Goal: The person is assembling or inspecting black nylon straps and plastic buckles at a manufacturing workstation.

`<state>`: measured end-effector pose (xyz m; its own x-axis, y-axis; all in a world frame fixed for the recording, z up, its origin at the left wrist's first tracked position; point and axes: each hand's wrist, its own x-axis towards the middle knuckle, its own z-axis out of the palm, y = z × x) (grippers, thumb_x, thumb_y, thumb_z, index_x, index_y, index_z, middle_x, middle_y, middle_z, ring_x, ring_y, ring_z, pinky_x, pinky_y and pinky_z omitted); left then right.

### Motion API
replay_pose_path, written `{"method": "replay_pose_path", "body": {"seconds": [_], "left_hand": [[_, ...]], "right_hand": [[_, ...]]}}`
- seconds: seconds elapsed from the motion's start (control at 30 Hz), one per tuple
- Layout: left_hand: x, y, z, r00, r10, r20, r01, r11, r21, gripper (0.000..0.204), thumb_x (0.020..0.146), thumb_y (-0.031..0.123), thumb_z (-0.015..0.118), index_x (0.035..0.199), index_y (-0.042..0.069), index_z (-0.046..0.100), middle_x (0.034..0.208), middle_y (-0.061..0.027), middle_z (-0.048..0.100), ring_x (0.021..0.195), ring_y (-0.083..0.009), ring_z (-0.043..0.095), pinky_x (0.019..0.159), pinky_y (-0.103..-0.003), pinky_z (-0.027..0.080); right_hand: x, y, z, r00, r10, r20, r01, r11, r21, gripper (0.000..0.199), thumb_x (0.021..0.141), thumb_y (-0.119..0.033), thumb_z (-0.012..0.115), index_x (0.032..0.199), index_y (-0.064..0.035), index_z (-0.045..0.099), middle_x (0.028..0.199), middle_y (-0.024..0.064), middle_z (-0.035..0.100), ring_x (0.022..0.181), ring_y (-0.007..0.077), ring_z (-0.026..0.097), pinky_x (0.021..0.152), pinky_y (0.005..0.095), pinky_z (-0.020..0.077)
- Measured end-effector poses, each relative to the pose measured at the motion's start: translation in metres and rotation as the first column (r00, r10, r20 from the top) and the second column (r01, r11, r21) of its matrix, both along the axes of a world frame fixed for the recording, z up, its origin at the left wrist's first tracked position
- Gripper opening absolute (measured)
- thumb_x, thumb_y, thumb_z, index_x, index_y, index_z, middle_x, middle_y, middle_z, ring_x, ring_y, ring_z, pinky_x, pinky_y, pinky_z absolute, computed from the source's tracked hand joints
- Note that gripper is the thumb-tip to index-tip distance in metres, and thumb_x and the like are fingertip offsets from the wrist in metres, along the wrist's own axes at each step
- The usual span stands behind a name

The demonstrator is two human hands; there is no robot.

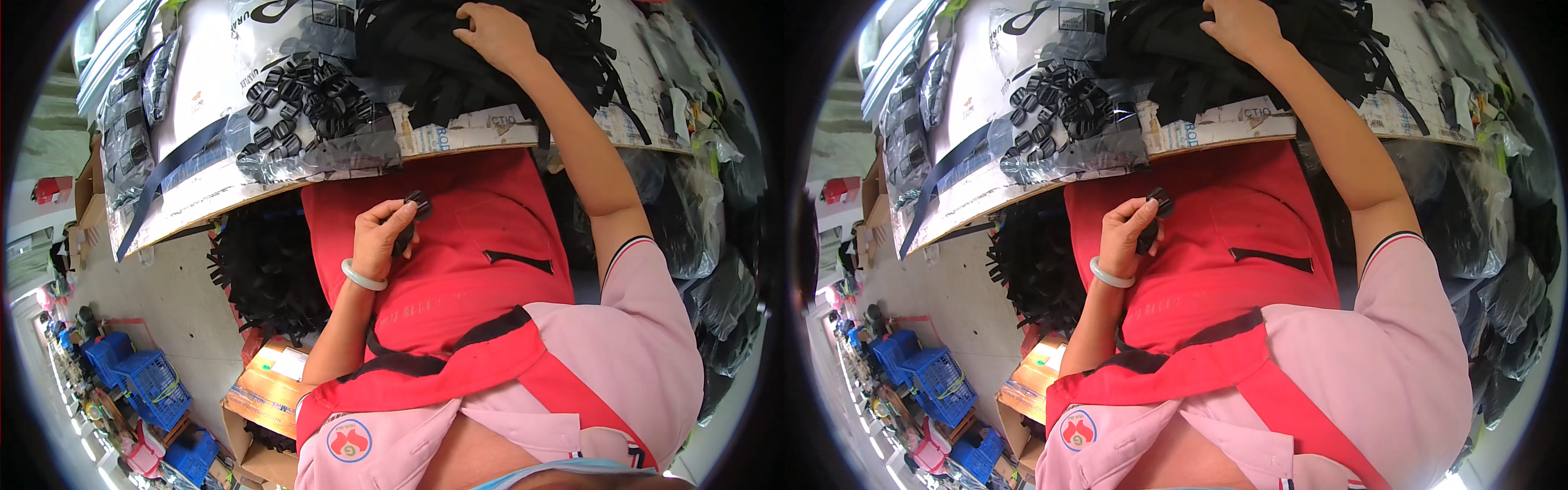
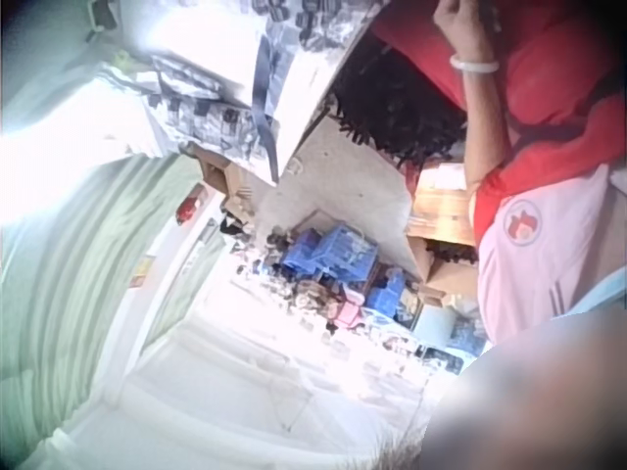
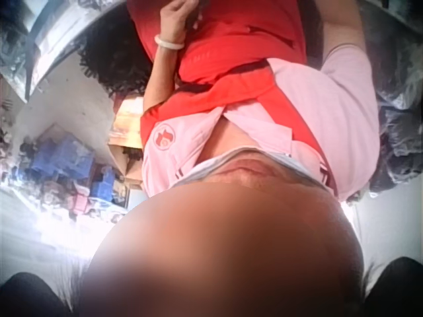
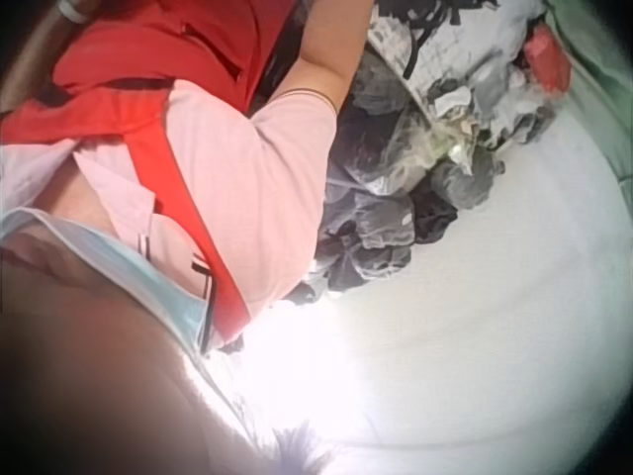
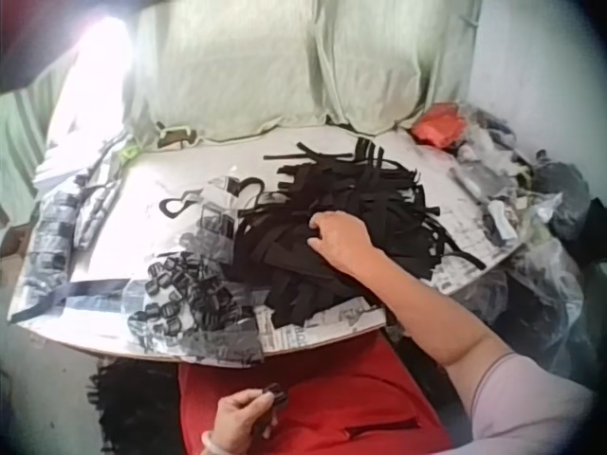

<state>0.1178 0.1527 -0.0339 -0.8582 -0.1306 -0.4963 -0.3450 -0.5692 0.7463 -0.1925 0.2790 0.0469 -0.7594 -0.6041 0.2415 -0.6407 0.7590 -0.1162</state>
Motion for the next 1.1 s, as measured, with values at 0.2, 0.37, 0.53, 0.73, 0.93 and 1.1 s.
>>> {"method": "replay_pose_path", "body": {"seconds": [0.2, 0.37, 0.53, 0.73, 0.93, 1.1], "left_hand": [[0.006, -0.001, 0.0, 1.0, -0.001, 0.009, 0.002, 0.999, -0.052, 0.023, 0.089, 0.02, 0.067, 0.095, -0.002, 0.066, 0.062, -0.0066, 0.06, 0.045, -0.0104, 0.053, 0.04, -0.022, 0.04], [0.003, -0.002, 0.004, 1.0, 0.004, -0.002, -0.004, 0.997, -0.079, 0.02, 0.089, 0.017, 0.068, 0.093, -0.002, 0.067, 0.062, -0.0057, 0.06, 0.046, -0.0101, 0.053, 0.04, -0.021, 0.04], [0.0, -0.004, 0.015, 0.997, 0.07, -0.024, -0.073, 0.985, -0.158, 0.018, 0.086, 0.015, 0.07, 0.09, -0.002, 0.067, 0.064, -0.0039, 0.061, 0.047, -0.0089, 0.054, 0.04, -0.021, 0.04], [0.0, -0.01, 0.024, 0.979, 0.198, -0.047, -0.204, 0.937, -0.285, 0.013, 0.084, 0.012, 0.073, 0.087, 0.0, 0.069, 0.068, -0.0008, 0.062, 0.052, -0.0056, 0.056, 0.043, -0.019, 0.038], [-0.004, -0.008, 0.028, 0.956, 0.19, -0.221, -0.266, 0.882, -0.39, 0.009, 0.083, 0.004, 0.071, 0.089, -0.003, 0.069, 0.074, 0.0016, 0.062, 0.06, -0.0038, 0.052, 0.052, -0.019, 0.04], [0.001, -0.01, 0.021, 0.937, 0.125, -0.327, -0.303, 0.756, -0.58, 0.01, 0.079, 0.0, 0.072, 0.088, -0.003, 0.068, 0.075, -0.0016, 0.062, 0.067, -0.007, 0.056, 0.058, -0.021, 0.044]], "right_hand": [[0.029, -0.004, 0.034, 0.981, 0.067, 0.181, -0.065, 0.998, -0.019, 0.023, 0.079, -0.026, 0.069, 0.086, -0.0046, 0.065, 0.09, 0.0142, 0.064, 0.089, 0.0316, 0.06, 0.077, 0.0416, 0.0474], [0.004, 0.012, 0.011, 0.978, 0.162, 0.131, -0.157, 0.986, -0.051, 0.021, 0.079, -0.023, 0.07, 0.082, -0.0036, 0.062, 0.082, 0.0128, 0.06, 0.087, 0.0319, 0.057, 0.078, 0.0417, 0.0457], [0.006, 0.002, 0.03, 0.904, 0.208, -0.374, -0.384, 0.783, -0.489, 0.014, 0.085, -0.01, 0.065, 0.09, -0.0021, 0.055, 0.078, 0.0127, 0.057, 0.073, 0.032, 0.057, 0.066, 0.0339, 0.0457], [0.135, 0.009, 0.095, 0.926, 0.378, 0.019, -0.292, 0.744, -0.601, 0.015, 0.087, -0.013, 0.066, 0.096, -0.0027, 0.06, 0.079, 0.0044, 0.06, 0.07, 0.0169, 0.055, 0.065, 0.0263, 0.045], [0.188, 0.02, -0.001, 0.158, 0.519, 0.84, 0.209, 0.814, -0.542, 0.013, 0.091, -0.014, 0.061, 0.09, -0.0003, 0.062, 0.071, -0.0007, 0.061, 0.065, 0.0034, 0.054, 0.058, 0.0189, 0.0426], [0.193, 0.015, -0.021, 0.073, 0.474, 0.877, 0.385, 0.798, -0.463, 0.016, 0.09, -0.017, 0.061, 0.091, -0.0004, 0.059, 0.069, 0.0036, 0.062, 0.058, 0.0071, 0.057, 0.052, 0.0204, 0.0447]]}}
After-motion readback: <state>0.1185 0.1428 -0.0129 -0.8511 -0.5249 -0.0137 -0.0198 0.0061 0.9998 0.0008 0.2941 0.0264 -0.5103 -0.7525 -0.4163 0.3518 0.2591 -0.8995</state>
